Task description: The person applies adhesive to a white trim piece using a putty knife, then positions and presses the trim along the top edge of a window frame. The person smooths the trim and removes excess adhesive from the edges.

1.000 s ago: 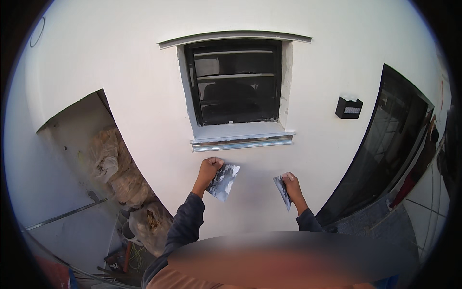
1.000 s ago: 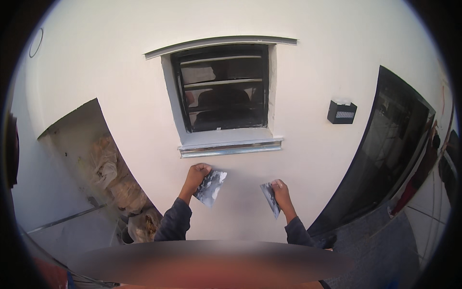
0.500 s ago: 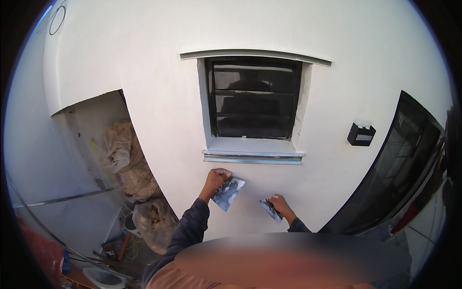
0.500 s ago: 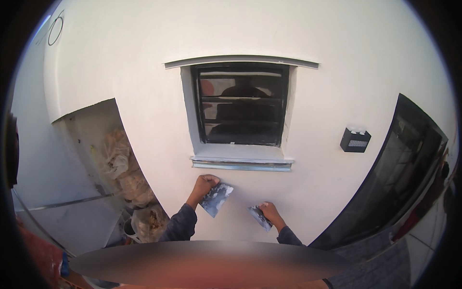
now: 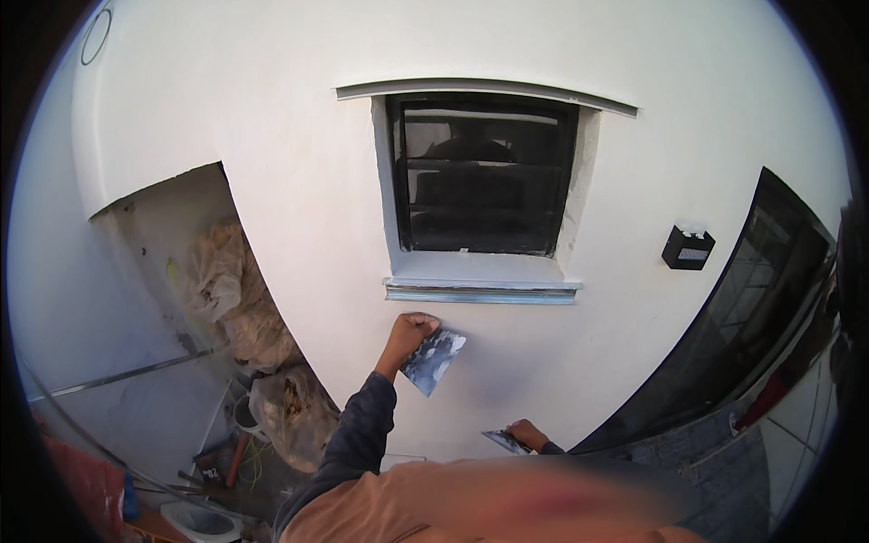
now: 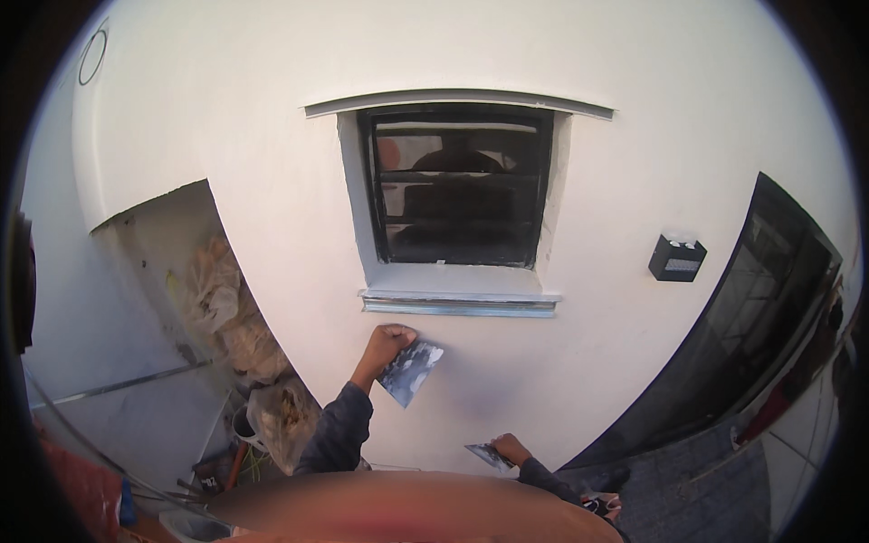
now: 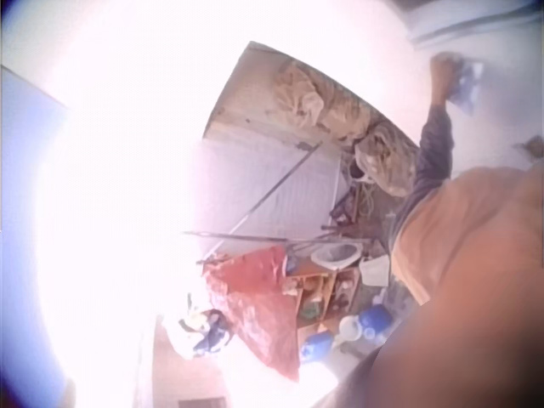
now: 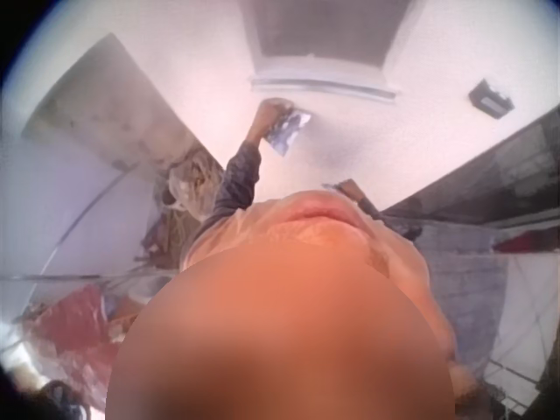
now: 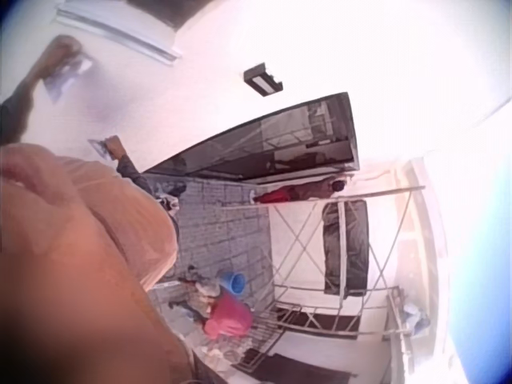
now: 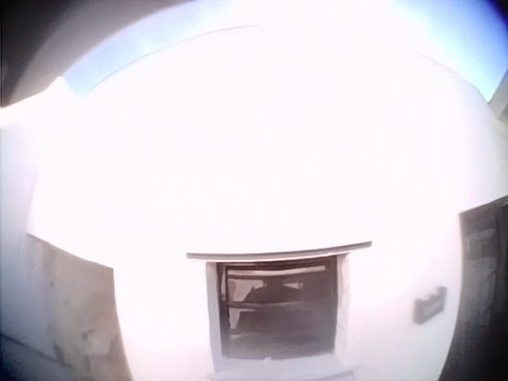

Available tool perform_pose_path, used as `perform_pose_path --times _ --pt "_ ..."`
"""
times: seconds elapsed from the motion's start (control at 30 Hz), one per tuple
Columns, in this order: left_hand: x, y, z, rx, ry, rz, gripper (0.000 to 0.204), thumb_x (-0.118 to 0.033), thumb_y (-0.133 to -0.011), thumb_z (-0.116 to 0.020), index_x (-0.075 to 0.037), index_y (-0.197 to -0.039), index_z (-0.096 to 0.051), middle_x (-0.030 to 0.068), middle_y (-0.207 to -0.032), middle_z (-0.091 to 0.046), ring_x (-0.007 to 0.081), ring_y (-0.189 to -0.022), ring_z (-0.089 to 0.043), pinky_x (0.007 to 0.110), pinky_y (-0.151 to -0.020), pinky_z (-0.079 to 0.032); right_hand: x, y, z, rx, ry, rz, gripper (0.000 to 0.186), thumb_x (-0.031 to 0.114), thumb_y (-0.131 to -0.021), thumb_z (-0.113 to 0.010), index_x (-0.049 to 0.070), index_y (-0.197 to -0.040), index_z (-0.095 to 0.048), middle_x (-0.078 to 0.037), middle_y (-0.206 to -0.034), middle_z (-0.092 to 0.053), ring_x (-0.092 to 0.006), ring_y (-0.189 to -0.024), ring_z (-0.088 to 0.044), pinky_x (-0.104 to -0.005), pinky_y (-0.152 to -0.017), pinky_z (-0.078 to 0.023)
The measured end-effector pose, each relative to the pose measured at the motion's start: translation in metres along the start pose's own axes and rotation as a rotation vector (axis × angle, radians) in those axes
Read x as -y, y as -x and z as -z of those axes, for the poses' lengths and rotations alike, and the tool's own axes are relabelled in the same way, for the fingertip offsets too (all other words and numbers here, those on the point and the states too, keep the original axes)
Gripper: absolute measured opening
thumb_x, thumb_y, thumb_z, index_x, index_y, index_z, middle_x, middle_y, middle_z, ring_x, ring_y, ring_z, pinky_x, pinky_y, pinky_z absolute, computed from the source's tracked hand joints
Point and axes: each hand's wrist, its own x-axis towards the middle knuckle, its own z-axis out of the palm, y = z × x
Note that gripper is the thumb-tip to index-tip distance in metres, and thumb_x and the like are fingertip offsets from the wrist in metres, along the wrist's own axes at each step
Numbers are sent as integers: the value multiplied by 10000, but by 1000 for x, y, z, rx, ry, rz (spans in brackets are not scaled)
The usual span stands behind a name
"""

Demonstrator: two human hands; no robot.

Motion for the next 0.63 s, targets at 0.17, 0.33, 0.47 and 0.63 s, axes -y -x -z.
perform_pose_path --times 0.17,0.33,0.47,0.63 --pt "-12 4 0 5 -23 21 143 -84 -913 -680 46 -935 -738 1 -827 -697 86 -760 -601 267 -729 -494 37 21 26 149 27 52 271 258 -970 -523 81 -1015 -722 -173 -963 -707 -319 -870 -673 -435 -786 -513" --pt "-86 34 13 221 -197 -5 152 -82 -910 -692 20 -1016 -729 15 -848 -700 88 -779 -602 269 -747 -494 118 38 162 174 -608 -80 346 285 -924 -659 63 -1190 -669 -62 -1067 -685 -202 -945 -610 -348 -871 -483" --pt "-183 48 45 63 -402 -216 292 -27 -889 -700 -28 -1180 -682 70 -790 -684 111 -735 -592 271 -753 -493 168 87 308 -44 -1096 207 418 125 -921 -675 34 -1307 -544 -63 -1101 -653 -114 -989 -597 -261 -872 -487" --pt "-315 26 112 -347 -827 -458 558 -56 -911 -673 -108 -1437 -495 74 -694 -638 204 -621 -531 309 -695 -468 246 112 408 -574 -1240 556 404 188 -904 -747 36 -1143 -459 -170 -1070 -680 -228 -992 -696 -312 -839 -563"
